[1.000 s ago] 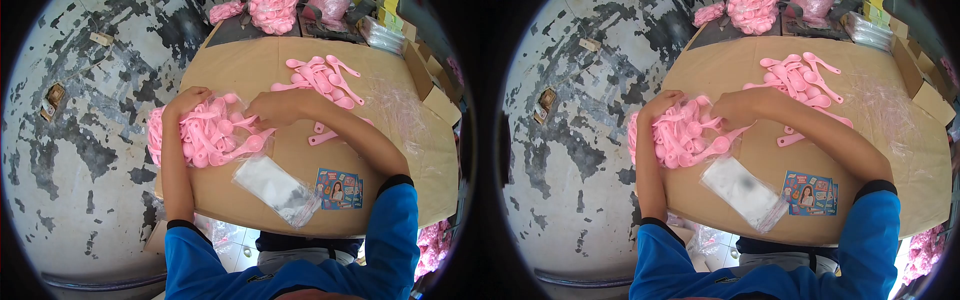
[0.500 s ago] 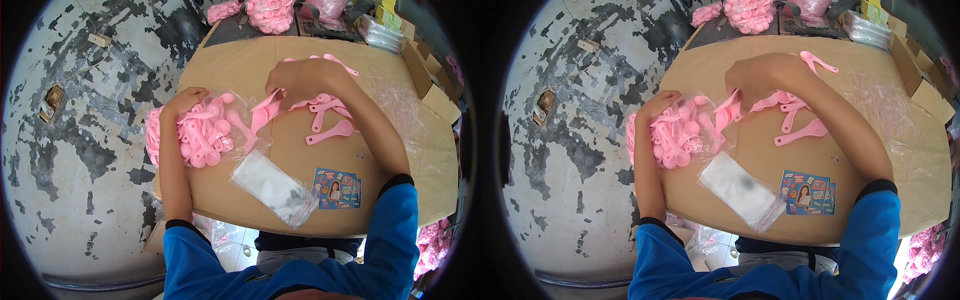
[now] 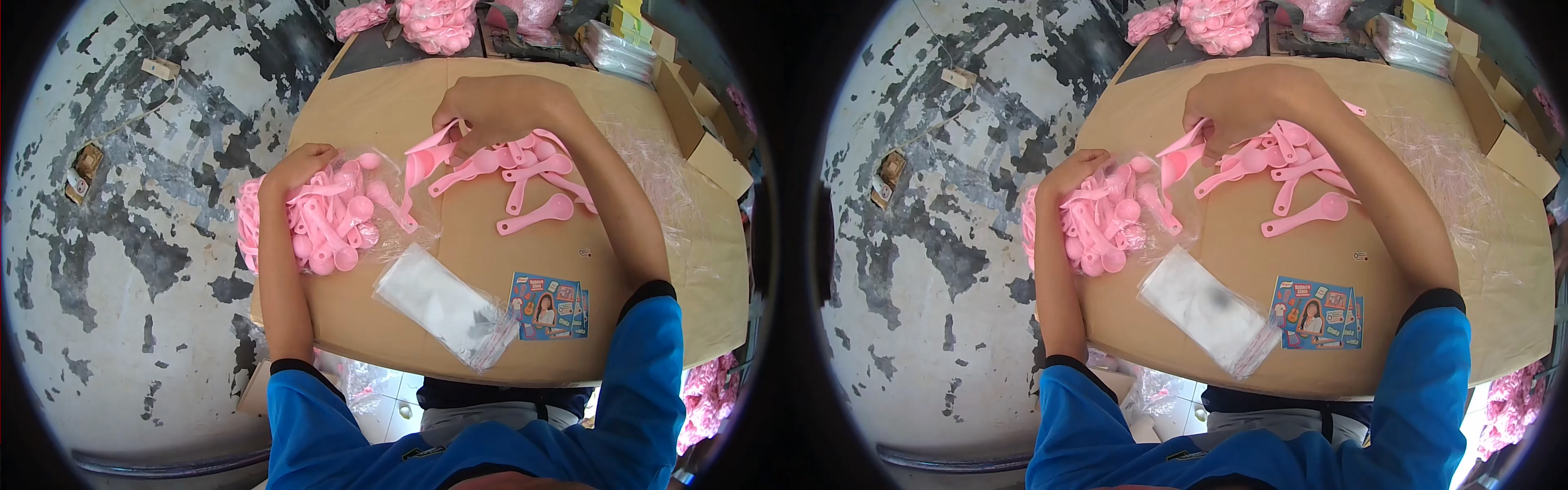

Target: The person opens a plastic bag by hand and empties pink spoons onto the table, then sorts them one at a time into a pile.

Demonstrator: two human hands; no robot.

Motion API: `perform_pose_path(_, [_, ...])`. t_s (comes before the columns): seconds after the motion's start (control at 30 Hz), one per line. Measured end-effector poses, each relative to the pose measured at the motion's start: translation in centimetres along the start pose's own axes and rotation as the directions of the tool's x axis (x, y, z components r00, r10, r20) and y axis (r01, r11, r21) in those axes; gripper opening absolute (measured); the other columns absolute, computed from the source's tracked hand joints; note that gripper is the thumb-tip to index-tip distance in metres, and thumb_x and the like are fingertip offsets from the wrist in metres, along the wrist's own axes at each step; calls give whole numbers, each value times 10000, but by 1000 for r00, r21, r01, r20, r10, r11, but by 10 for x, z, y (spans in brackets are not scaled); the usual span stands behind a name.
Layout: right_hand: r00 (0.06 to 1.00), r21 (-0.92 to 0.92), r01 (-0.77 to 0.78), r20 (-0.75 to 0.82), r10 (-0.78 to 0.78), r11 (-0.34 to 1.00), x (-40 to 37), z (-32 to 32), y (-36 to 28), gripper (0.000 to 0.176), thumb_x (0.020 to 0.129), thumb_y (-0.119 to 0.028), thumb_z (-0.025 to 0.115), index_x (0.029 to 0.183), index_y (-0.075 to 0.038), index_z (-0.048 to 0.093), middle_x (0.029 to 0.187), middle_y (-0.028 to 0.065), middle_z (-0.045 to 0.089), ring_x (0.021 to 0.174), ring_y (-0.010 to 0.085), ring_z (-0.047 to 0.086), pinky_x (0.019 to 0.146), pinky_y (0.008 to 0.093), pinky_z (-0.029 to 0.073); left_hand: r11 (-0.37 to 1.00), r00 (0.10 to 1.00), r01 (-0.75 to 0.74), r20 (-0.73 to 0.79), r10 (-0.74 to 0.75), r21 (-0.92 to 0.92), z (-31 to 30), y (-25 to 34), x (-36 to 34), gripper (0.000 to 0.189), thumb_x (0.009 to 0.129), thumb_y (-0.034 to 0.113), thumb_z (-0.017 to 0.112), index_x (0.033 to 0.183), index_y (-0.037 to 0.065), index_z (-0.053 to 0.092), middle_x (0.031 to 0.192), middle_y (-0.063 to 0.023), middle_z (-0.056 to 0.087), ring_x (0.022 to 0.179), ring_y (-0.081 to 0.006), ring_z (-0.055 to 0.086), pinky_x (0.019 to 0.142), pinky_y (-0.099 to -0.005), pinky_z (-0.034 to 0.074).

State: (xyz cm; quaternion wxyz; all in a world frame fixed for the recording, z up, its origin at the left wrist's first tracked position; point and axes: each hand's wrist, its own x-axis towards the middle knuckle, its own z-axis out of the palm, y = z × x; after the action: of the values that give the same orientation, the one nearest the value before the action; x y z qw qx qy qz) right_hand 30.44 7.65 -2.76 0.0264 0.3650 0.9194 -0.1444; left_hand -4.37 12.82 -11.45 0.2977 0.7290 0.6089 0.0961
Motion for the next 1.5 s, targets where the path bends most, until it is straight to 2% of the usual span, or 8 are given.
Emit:
perform_pose_path(0.33, [959,15,143,-251,-135,990,-18,-14,15,298,819,-227,710,1004,1,665,850,113,683,753,244,632,685,345,490,1000,1000,0,2,0,19,-1,0,0,432,962,306,504,1197,-43,599,1114,-91,644,980,-159,562,903,-254,425])
perform_pose_path(0.57, [897,-205,-166,-438,61,965,-9,12,48,394,798,-379,698,1054,-83,654,1002,101,657,854,251,631,763,381,507,999,1000,14,6,-14,31,-2,1,0,437,961,307,506,1195,-52,595,1119,-90,643,987,-157,561,912,-250,418])
perform_pose_path(0.67, [991,57,-129,-15,130,990,8,21,4,448,798,-435,649,1129,-133,631,1126,100,619,974,264,609,812,401,503,1000,1000,11,-6,-11,-18,1,4,-3,434,960,310,512,1185,-51,602,1114,-87,643,984,-155,560,909,-249,418])
perform_pose_path(0.8, [934,50,195,294,-201,980,48,78,-30,333,864,-314,591,1040,-32,596,1080,127,629,850,293,643,720,435,510,999,1000,29,0,-29,16,-1,-3,3,431,960,311,521,1184,-48,603,1117,-88,642,986,-154,559,912,-248,416])
perform_pose_path(0.9, [974,287,211,-142,-176,935,54,120,-42,302,879,-292,582,1021,-25,575,1028,173,605,849,317,639,694,464,505,999,999,28,29,-27,-24,-2,-10,7,431,962,310,521,1197,-43,597,1126,-90,639,997,-156,557,921,-248,413])
perform_pose_path(1.0, [902,22,241,-375,-216,970,60,142,-48,298,864,-278,603,1031,-32,570,966,190,576,833,355,630,697,471,505,1000,1000,12,-5,-12,-6,0,-6,4,431,963,308,521,1209,-39,594,1144,-94,638,1014,-163,556,932,-254,409])
perform_pose_path(1.2, [818,-83,249,-516,-255,965,69,155,-47,228,859,-224,597,1020,-64,581,964,188,559,832,365,624,680,467,503,999,1000,7,2,-7,43,-1,-5,4,431,967,306,508,1219,-34,594,1180,-106,632,1047,-172,556,953,-259,401])
perform_pose_path(1.5, [974,277,190,-173,-146,942,43,69,-31,149,847,-88,507,852,-41,649,697,102,650,651,219,626,606,368,467,988,989,-141,-30,143,61,1,-10,6,388,965,307,502,1108,-29,634,985,-87,667,860,-158,554,826,-284,448])
